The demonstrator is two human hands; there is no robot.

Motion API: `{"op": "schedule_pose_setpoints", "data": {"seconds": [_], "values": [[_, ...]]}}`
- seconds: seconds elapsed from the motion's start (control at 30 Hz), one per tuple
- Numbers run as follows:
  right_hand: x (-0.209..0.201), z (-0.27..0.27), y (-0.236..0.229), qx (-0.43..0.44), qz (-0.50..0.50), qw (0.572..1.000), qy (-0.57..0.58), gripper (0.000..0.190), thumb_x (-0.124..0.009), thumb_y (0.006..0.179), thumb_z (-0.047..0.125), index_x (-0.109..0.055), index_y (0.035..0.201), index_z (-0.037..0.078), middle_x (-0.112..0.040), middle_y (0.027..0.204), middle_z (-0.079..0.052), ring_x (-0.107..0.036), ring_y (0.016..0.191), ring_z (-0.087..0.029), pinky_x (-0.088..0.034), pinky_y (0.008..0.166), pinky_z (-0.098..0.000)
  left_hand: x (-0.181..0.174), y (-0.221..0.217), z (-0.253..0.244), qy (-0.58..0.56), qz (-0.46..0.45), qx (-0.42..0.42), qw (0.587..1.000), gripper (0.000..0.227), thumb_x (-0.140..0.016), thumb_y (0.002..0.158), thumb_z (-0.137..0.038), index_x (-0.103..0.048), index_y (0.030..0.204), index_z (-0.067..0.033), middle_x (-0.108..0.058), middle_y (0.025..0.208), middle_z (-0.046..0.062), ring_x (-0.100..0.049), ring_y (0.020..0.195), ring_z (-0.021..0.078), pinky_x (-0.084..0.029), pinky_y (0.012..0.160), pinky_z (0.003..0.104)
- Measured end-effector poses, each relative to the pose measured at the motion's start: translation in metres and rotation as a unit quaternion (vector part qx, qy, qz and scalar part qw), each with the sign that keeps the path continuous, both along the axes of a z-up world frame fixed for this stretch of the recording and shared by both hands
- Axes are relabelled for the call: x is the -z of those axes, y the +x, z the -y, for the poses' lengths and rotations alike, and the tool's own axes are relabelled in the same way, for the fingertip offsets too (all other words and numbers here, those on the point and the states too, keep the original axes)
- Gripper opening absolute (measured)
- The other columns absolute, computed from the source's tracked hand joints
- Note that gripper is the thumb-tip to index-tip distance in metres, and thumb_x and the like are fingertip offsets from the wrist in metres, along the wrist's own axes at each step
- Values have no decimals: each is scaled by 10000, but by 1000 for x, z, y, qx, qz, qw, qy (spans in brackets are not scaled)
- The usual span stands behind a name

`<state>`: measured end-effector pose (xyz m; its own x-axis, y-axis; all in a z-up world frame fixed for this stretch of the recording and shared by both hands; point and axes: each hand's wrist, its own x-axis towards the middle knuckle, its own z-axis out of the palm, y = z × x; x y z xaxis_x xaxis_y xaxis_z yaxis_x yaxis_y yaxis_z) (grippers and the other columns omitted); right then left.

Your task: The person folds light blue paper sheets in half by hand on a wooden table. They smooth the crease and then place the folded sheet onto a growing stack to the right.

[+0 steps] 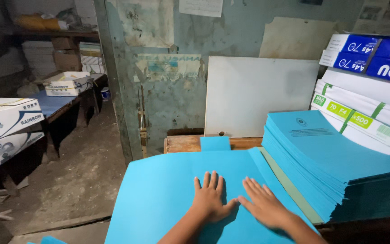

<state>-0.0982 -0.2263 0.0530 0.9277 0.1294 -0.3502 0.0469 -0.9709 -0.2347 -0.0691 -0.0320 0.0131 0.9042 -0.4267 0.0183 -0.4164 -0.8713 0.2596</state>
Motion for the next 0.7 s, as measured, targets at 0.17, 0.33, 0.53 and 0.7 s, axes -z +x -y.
{"op": "schedule_pose_setpoints", "data": {"seconds": [0.17, 0.33, 0.53, 0.7], "values": [[-7, -9, 50, -5, 30, 999, -20, 878, -220, 1032, 684, 110, 1671, 179, 182, 1765, 17, 154, 1636, -151, 65, 1334, -420, -8, -11, -8, 8, 1, -32, 999, 1059, -265, 899, -793, -128, 1654, -64, -29, 1728, 204, 69, 1588, 437, 63, 1203, 721], [1, -9, 68, 9, 44, 998, -32, 960, -228, 995, 754, 117, 1671, 166, 177, 1762, -17, 129, 1636, -205, 31, 1333, -453, -8, -8, -10, 8, 2, -37, 999, 1045, -289, 896, -794, -138, 1658, -95, -44, 1732, 180, 46, 1592, 416, 42, 1203, 719], [-4, 14, -15, 15, 2, 1000, -1, 907, -255, 1025, 693, 157, 1663, 198, 223, 1758, 39, 206, 1627, -136, 96, 1332, -397, -6, -11, -7, 21, -1, -50, 999, 1045, -289, 905, -812, -150, 1653, -95, -48, 1736, 159, 32, 1596, 397, 13, 1208, 721], [33, 61, -61, 26, 50, 998, 26, 852, -315, 1022, 669, 62, 1671, 265, 116, 1767, 120, 125, 1634, -89, 21, 1340, -368, -14, -12, -8, 33, -11, -49, 998, 1042, -259, 913, -811, -113, 1660, -98, -19, 1743, 149, 53, 1601, 388, 12, 1217, 710]]}}
